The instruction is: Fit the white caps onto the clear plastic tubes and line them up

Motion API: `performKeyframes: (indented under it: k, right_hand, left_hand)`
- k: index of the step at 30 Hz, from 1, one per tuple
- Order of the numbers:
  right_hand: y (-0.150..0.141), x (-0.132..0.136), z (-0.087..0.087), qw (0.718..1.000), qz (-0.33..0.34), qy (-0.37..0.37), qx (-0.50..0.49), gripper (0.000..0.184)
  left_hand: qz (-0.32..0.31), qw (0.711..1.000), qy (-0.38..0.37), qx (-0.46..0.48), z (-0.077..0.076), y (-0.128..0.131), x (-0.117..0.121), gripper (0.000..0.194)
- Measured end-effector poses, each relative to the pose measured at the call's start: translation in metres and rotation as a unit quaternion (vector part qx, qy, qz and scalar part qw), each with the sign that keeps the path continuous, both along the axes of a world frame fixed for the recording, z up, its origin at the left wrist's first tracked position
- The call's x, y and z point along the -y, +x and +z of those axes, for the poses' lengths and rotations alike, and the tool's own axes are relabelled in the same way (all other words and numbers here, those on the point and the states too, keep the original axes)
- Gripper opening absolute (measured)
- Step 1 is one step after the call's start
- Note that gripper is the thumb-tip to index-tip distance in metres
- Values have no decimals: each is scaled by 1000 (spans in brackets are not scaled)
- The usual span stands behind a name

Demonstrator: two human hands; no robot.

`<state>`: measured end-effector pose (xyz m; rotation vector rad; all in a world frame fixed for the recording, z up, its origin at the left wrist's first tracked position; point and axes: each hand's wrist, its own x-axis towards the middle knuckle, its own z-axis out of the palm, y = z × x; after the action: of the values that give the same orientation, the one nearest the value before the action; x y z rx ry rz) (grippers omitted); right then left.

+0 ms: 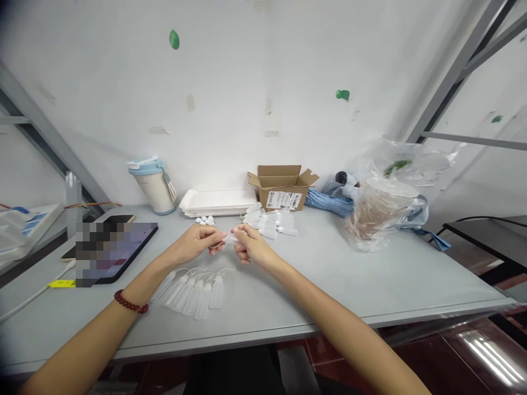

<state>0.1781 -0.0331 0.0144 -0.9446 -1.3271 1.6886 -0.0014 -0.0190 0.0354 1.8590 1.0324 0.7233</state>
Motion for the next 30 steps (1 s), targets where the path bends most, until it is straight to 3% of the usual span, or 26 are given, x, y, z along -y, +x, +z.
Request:
performKeyframes:
  k: [10, 18, 26, 30]
  right_hand:
    - [1, -2, -3, 998, 3, -47, -43, 39]
    - [0, -4, -3, 999, -30, -19, -38, 47]
    - [0, -6, -6, 999, -19, -27, -16, 48]
    - [2, -7, -4, 1000, -16, 5, 5, 46]
  left_hand:
    - [-4, 999, 39, 35, -1, -1, 1, 22]
    - [-10, 1000, 15, -12, -6, -2, -7, 42]
    - [-19, 1000, -2, -7, -7, -2, -4, 37]
    - [-19, 1000, 12, -11, -6, -1, -3, 38]
